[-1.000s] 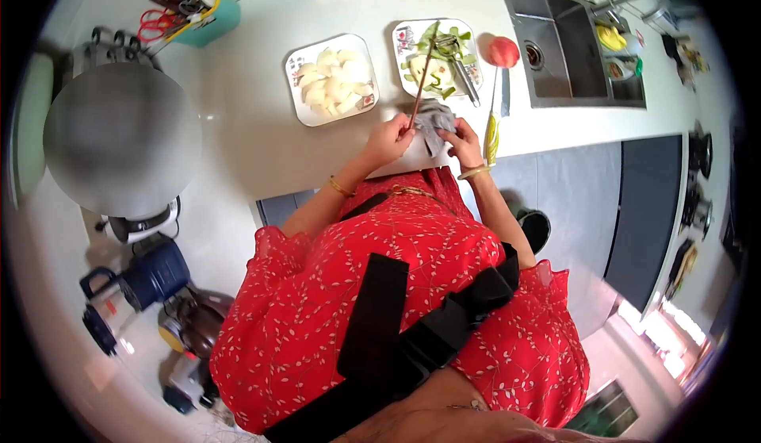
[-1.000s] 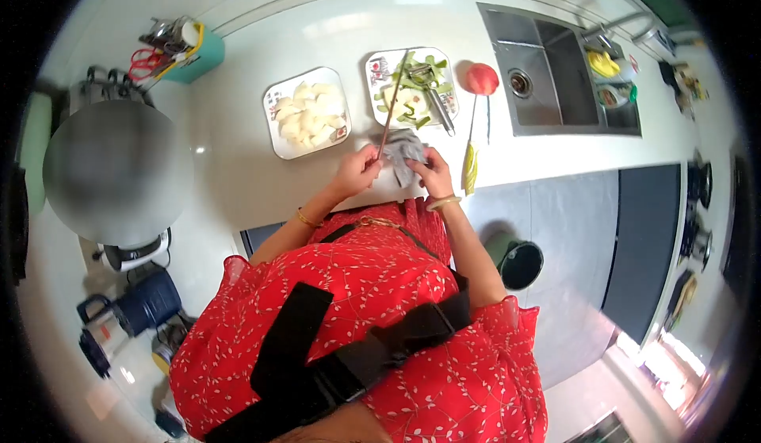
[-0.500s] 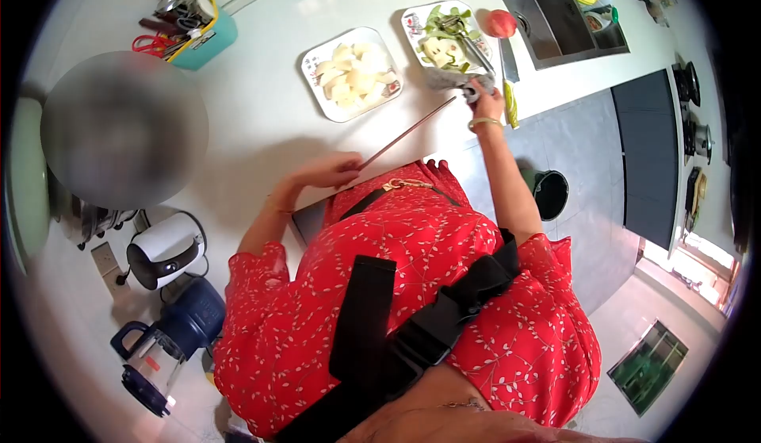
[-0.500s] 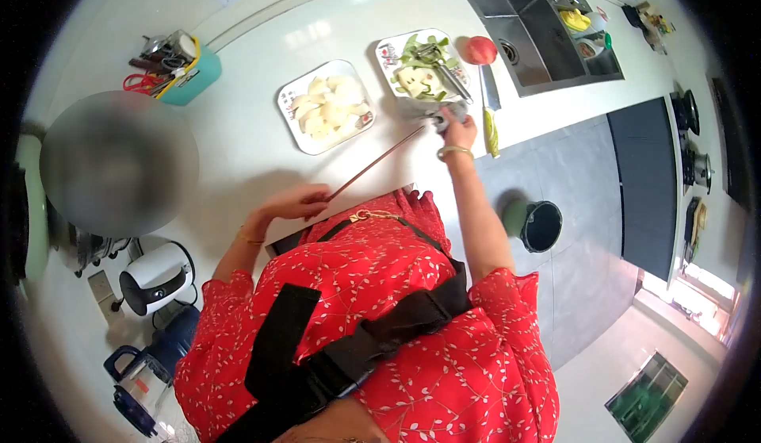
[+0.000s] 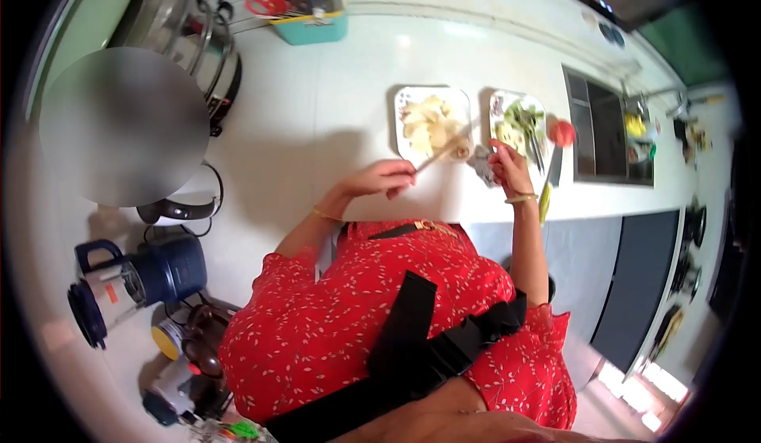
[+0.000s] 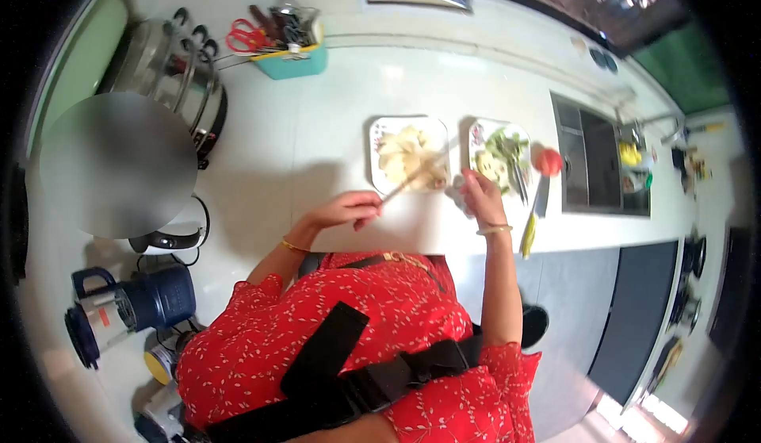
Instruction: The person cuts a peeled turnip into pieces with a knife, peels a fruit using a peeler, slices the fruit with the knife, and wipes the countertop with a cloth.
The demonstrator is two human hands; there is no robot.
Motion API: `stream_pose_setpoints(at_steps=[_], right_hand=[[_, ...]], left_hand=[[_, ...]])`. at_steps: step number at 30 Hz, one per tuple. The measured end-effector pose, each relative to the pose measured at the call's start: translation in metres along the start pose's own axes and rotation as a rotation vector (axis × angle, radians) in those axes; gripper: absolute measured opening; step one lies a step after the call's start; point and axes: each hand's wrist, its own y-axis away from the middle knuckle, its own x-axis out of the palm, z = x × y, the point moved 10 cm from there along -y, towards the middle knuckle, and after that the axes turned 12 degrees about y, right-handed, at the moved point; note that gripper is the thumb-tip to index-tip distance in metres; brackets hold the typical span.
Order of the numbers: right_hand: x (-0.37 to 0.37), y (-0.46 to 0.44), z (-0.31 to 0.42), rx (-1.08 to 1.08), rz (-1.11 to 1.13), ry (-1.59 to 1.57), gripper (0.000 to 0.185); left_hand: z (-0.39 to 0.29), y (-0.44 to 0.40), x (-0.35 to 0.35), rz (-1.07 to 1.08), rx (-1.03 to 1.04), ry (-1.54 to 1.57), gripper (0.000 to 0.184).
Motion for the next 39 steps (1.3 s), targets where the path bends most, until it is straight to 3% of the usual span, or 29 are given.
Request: stream_pose_setpoints(at_steps=[2,5,10,11,14,17,22,26,30,32,34,36,38,39], right_hand=[[0.029,0.017,0.068,-0.111,0.039,-0.091,0.036],[0.035,0.012,0.1,-0.129,-0.017,0.016,0.024],[0.089,0.036,0.155,-0.329,0.053,0.231,0.024],[0.089,0.041,0.173,-0.375,-0.008,0.282,0.024],[0.083,0.047,0.241,-0.551,-0.16,0.283,0.022],[0.108,0.06,0.309,-0.782,-0.136,0.184,0.022],[0.209,0.04,0.377,-1.035,-0.096,0.393,0.023],[0.284,-0.025,0.377,-0.991,-0.065,0.581,0.022],[0.338,-0.073,0.359,-1.183,-0.177,0.941,0.022],[0.359,-0.109,0.34,-1.137,-0.128,1.102,0.021],[0.37,-0.165,0.3,-0.678,0.075,1.205,0.023],[0.371,-0.168,0.301,-0.812,0.028,1.147,0.027],[0.364,-0.144,0.318,-1.029,-0.184,1.194,0.032],[0.358,-0.127,0.325,-0.999,-0.245,1.099,0.037]], left_hand=[[0.0,-0.001,0.014,0.039,-0.03,-0.037,0.017],[-0.007,-0.001,0.024,0.044,0.0,-0.069,0.021],[-0.015,0.002,0.031,-0.048,0.054,-0.188,0.029],[-0.017,0.001,0.028,-0.115,0.022,-0.26,0.032],[0.0,-0.004,-0.005,-0.266,0.196,-0.218,0.032],[0.012,0.014,-0.021,-0.425,0.179,-0.221,0.033],[0.021,0.034,-0.026,-0.503,0.227,-0.111,0.026],[0.019,0.048,-0.032,-0.498,0.207,-0.001,0.022],[0.04,0.056,-0.044,-0.503,0.198,0.037,0.02],[0.048,0.058,-0.052,-0.527,0.176,0.067,0.018],[0.054,0.064,-0.061,-0.562,0.16,0.092,0.017],[0.057,0.067,-0.066,-0.576,0.15,0.086,0.017],[0.062,0.069,-0.069,-0.594,0.149,0.102,0.016],[0.065,0.068,-0.072,-0.583,0.14,0.103,0.016]])
